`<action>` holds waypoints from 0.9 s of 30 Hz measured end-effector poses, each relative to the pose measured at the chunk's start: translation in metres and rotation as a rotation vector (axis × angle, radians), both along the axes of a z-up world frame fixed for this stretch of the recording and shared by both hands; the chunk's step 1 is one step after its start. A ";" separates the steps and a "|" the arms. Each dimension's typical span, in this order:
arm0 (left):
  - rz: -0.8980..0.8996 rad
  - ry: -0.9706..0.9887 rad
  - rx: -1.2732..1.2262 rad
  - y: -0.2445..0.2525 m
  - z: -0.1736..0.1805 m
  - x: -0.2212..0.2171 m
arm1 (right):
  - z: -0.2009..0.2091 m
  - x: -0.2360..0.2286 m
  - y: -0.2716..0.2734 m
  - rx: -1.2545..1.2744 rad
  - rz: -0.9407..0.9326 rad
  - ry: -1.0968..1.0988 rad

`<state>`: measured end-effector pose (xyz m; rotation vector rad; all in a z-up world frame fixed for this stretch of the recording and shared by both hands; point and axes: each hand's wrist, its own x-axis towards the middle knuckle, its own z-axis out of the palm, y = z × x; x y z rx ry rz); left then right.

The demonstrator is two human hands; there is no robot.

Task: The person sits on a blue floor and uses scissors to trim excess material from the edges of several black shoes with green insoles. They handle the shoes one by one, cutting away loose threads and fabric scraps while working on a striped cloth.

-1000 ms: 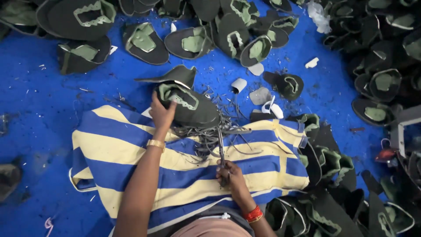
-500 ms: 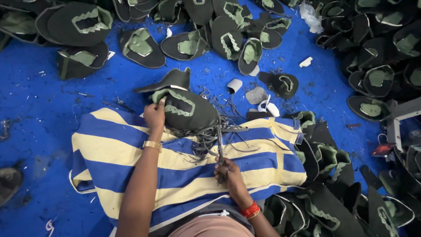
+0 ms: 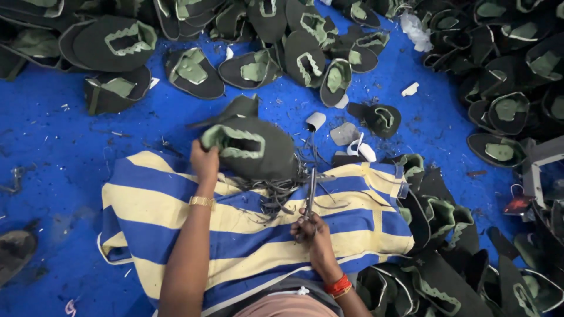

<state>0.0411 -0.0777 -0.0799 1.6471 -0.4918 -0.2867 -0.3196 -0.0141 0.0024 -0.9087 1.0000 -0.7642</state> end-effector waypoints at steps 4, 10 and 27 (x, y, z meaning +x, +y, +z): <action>-0.105 0.417 -0.414 -0.003 0.009 0.022 | 0.006 -0.002 -0.012 -0.105 0.020 -0.145; -0.568 0.832 -0.955 0.021 -0.040 0.028 | 0.039 -0.004 -0.030 -0.605 0.099 0.326; -0.698 0.761 -1.222 0.054 0.070 -0.011 | -0.026 0.085 -0.107 -0.364 0.014 -0.283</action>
